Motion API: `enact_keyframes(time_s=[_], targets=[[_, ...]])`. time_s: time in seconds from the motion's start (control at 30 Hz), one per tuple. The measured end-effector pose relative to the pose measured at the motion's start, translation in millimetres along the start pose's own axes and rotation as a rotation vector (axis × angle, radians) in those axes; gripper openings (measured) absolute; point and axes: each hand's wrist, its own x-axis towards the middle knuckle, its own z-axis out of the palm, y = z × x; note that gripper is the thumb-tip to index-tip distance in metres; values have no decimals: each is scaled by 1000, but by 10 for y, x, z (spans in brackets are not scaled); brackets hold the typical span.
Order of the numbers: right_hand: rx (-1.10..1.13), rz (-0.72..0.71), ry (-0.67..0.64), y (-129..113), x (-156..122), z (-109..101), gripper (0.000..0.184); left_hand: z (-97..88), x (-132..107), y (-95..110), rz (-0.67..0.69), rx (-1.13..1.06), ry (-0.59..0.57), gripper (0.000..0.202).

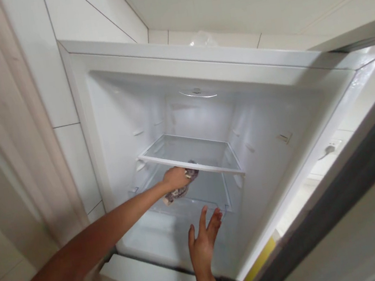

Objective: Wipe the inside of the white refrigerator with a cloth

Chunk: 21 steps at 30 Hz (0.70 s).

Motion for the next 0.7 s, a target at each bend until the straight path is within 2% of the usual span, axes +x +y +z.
enact_keyframes(time_s=[0.13, 0.2, 0.33, 0.47, 0.7], targets=[[-6, 4, 22, -15, 2, 38, 72, -285, -100, -432, 72, 289, 113, 48], [-18, 0, 29, -19, 1, 53, 72, -382, -72, -607, 112, 388, 145, 49], [-69, -32, 76, -25, 4, 61, 71, -403, 94, -833, 96, 531, 184, 45], [-109, -46, 92, -9, 8, 76, 70, -330, 383, -928, 49, 596, 250, 44], [-127, -62, 140, 112, 2, 225, 73, -239, 1105, -1011, -29, 574, 358, 40]])
